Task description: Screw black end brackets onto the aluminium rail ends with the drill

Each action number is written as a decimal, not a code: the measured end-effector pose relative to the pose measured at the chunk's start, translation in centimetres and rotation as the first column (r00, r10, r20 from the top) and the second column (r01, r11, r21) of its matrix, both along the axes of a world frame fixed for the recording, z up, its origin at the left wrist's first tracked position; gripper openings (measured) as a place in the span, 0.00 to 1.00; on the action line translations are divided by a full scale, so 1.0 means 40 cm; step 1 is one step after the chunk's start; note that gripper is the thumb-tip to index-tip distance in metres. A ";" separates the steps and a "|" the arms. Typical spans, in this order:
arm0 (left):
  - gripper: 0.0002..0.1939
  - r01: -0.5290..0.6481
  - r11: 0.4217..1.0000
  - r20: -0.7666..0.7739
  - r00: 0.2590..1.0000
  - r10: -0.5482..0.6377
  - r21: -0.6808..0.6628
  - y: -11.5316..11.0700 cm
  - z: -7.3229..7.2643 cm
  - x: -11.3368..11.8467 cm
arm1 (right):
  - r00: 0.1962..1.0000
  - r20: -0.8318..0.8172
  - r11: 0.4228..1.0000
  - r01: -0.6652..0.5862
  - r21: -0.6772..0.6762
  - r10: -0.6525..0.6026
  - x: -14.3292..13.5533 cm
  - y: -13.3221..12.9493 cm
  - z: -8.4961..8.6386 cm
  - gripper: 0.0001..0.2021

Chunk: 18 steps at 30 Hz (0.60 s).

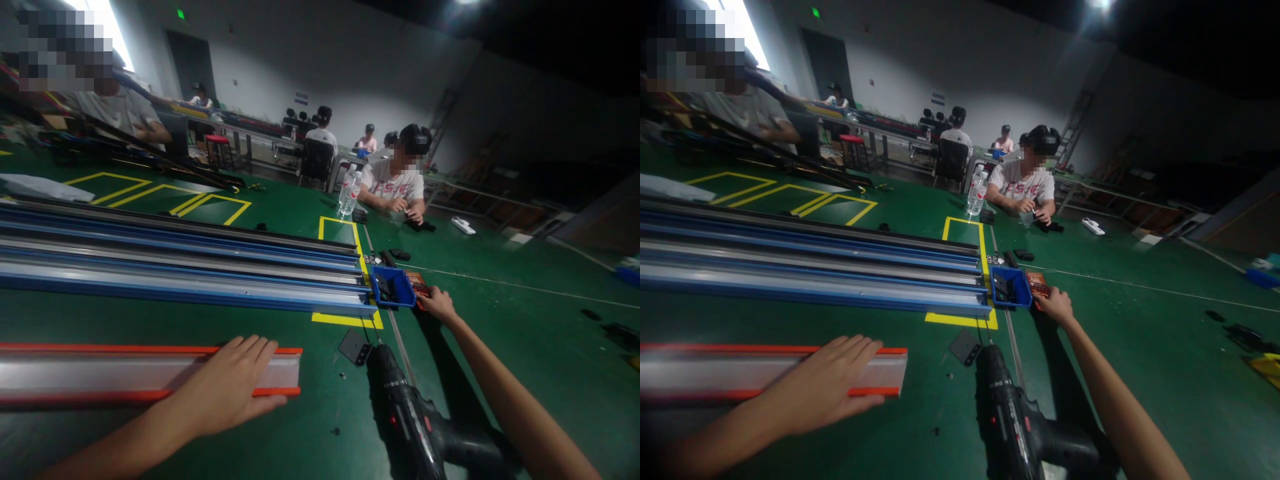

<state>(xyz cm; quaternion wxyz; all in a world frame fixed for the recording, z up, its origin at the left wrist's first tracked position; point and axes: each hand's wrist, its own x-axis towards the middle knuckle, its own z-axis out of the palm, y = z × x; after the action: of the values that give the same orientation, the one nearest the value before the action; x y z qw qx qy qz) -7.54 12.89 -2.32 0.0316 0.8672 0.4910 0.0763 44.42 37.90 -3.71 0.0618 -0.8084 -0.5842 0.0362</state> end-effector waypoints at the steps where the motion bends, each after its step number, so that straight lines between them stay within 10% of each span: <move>1: 0.40 0.003 1.000 -0.010 1.000 -0.003 -0.004 0.000 0.004 0.001 | 1.000 0.008 1.000 0.011 -0.011 -0.011 -0.008 -0.004 0.004 0.34; 11: 0.41 0.024 0.998 -0.024 0.999 -0.025 -0.050 0.004 0.025 0.006 | 0.989 0.128 0.997 0.072 0.029 -0.075 -0.105 -0.126 0.118 0.43; 15: 0.42 0.023 0.996 -0.043 0.999 -0.027 -0.089 0.009 0.024 0.005 | 0.974 0.207 0.986 -0.121 0.112 0.096 -0.178 -0.252 0.196 0.32; 18: 0.43 0.018 0.997 -0.052 0.998 -0.022 -0.080 0.012 0.024 0.003 | 0.864 0.290 0.843 -0.482 0.239 0.412 -0.292 -0.355 0.223 0.19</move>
<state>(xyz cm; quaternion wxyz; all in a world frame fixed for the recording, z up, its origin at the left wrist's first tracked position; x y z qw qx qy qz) -7.42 13.36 -1.34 0.0537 0.8719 0.4855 0.0334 32.75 23.71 5.21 0.1074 -0.6283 -0.7589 -0.1332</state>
